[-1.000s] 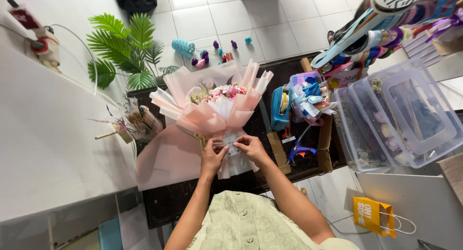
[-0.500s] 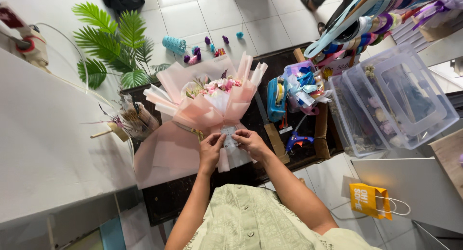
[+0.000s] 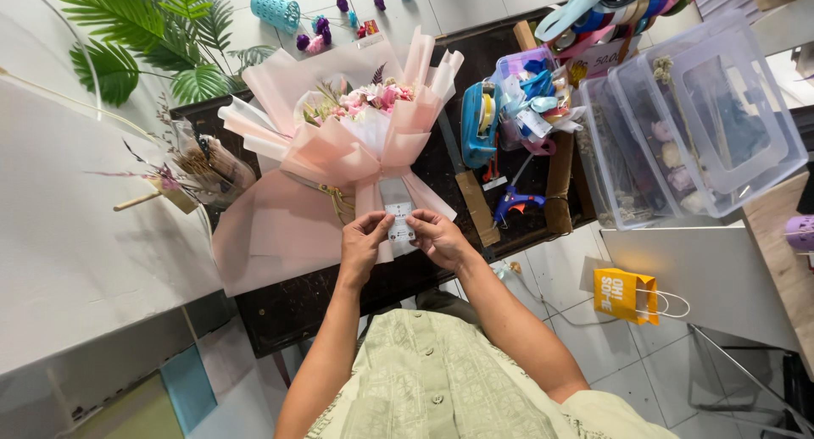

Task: The person arranges a bouquet by placing flowers into a pink paper wrap and using a glue gun to attach a card to the base.

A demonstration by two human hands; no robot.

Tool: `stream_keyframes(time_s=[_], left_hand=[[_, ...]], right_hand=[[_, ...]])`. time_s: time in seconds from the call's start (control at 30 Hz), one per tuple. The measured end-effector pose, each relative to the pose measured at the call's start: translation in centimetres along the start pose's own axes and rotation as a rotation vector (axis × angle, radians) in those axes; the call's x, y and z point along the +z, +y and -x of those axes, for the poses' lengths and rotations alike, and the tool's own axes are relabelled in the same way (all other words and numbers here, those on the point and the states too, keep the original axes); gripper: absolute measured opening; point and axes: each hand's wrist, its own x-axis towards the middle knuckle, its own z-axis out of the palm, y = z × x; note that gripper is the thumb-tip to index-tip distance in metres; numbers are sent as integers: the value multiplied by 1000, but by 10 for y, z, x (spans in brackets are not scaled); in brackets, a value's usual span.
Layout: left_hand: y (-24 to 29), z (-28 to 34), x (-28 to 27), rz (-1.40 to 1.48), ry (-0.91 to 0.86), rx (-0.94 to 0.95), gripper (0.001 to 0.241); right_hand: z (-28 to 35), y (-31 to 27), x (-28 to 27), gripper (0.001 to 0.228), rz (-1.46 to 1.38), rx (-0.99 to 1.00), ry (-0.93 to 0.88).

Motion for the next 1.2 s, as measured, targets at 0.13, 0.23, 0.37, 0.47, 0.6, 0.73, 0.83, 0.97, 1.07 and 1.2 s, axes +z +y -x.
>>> stream_keyframes(time_s=[0.13, 0.23, 0.37, 0.47, 0.6, 0.73, 0.83, 0.97, 1.07, 1.2], left_hand=[[5, 3, 10, 12, -15, 13, 28], [13, 3, 14, -18, -16, 45, 28], [18, -11, 27, -17, -29, 86, 29], [20, -18, 30, -117, 20, 137, 24], [17, -26, 37, -164, 78, 155, 27], [9, -27, 54, -220, 76, 131, 24], [-1, -19, 67, -227, 73, 94, 25], [-8, -19, 87, -284, 23, 65, 26], [-15, -23, 102, -326, -5, 50, 29], [-27, -24, 114, -350, -8, 38, 30]], right_hand=[[2, -5, -3, 8, -28, 8, -12], [-3, -13, -7, 7, -31, -1, -46], [-9, -30, -7, 9, 3, -42, -87], [-14, -46, -16, 15, 223, -177, -48], [0, -115, -72, 28, 562, -334, 113], [-7, -138, -164, 26, 1569, -437, 508], [-3, -120, -212, 29, 1977, -251, 538], [-6, -106, -246, 16, 2091, -219, 478], [9, -100, -252, 25, 1825, -40, 506], [44, -91, -226, 37, 1469, -31, 534]])
